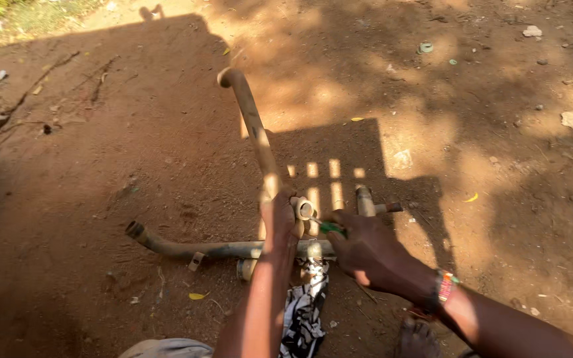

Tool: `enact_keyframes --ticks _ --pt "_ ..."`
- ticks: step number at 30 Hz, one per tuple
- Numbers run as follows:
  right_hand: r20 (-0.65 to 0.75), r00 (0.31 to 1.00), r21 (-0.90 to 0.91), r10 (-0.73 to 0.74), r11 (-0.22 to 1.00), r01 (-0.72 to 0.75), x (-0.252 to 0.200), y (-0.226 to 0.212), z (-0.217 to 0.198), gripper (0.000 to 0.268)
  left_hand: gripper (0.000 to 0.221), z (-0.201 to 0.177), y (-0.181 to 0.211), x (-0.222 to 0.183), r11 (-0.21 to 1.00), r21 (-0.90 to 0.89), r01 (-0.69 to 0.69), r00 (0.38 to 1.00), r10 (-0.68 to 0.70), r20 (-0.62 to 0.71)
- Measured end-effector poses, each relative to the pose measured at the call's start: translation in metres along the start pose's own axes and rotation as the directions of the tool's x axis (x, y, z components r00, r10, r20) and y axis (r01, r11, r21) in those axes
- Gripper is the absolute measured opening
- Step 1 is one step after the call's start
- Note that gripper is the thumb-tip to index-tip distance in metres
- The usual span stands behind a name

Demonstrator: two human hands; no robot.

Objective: The person prys and scrapes the openings of a metal exhaust pipe assembly using a screwdriver while sitting on the ground next to a truck.

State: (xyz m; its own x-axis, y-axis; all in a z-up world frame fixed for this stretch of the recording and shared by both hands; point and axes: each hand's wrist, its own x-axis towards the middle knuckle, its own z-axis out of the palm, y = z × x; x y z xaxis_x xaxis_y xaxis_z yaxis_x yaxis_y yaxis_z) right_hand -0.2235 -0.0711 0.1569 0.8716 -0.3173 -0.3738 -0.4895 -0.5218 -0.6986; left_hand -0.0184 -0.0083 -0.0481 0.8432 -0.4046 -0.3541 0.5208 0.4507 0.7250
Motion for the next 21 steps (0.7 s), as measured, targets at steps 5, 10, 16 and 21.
enact_keyframes --ticks 5,10,16,21 --pt "-0.176 0.976 -0.003 -0.131 0.991 0.133 -0.008 -0.004 -0.009 0.032 0.013 0.001 0.001 0.003 0.940 -0.326 0.105 0.994 -0.105 0.017" --pt "-0.184 0.948 -0.033 -0.259 0.966 0.258 -0.004 0.007 0.001 0.034 0.012 0.000 -0.015 -0.013 0.883 -0.391 0.258 0.943 -0.143 0.300" --pt "-0.213 0.938 -0.101 -0.274 0.961 0.258 0.002 0.021 0.006 0.026 0.005 -0.001 -0.028 -0.019 0.916 -0.326 0.233 0.955 -0.152 0.256" --pt "-0.184 0.969 -0.018 -0.167 0.986 0.166 0.011 0.029 0.010 0.026 0.020 0.022 -0.060 -0.036 0.832 -0.548 0.081 0.749 0.312 0.585"
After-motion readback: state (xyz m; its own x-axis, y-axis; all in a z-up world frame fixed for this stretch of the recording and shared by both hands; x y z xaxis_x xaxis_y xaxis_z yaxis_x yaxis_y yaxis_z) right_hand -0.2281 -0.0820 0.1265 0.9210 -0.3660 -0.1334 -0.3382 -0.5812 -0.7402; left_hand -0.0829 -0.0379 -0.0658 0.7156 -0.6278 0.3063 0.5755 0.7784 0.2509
